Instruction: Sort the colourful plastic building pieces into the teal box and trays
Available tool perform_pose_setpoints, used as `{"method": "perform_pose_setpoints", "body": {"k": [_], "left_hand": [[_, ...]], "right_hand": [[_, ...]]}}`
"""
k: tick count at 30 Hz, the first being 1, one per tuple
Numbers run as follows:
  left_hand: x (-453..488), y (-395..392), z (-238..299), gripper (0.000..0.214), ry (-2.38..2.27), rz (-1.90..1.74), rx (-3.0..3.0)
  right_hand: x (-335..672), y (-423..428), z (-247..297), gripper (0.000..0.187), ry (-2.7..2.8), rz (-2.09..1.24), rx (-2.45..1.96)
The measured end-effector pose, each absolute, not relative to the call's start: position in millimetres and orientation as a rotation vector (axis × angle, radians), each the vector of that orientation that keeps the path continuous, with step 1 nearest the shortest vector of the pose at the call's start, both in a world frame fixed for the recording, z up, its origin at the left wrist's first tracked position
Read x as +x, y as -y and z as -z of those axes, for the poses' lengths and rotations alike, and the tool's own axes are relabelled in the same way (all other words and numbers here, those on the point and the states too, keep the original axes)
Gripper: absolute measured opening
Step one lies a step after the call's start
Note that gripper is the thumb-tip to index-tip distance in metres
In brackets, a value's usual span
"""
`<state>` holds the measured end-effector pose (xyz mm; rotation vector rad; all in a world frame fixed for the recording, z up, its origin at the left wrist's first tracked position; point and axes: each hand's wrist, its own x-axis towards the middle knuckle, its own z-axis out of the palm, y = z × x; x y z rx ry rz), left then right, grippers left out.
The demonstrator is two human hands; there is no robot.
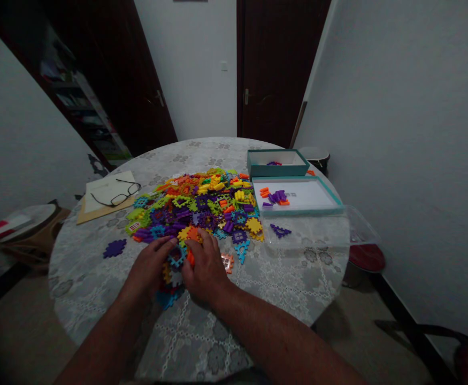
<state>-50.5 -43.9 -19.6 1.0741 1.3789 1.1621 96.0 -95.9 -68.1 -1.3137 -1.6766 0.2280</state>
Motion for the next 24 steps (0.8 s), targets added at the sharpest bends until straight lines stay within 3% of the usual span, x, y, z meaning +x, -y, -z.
{"method": "perform_pose_setpoints", "body": {"k": [8,24], "left_hand": [[-37.9,49.9,13.5,0.056,-1.495,-0.981,1.144],[-18.5,54.2,19.2,0.05,-1.257,-1.21,0.827]], "right_hand": [[97.7,94.1,67.3,0.058,1.609,-0.248,-1.235],[95.7,93.5,61.7,0.033,1.566,-0.297,-1.238]]}}
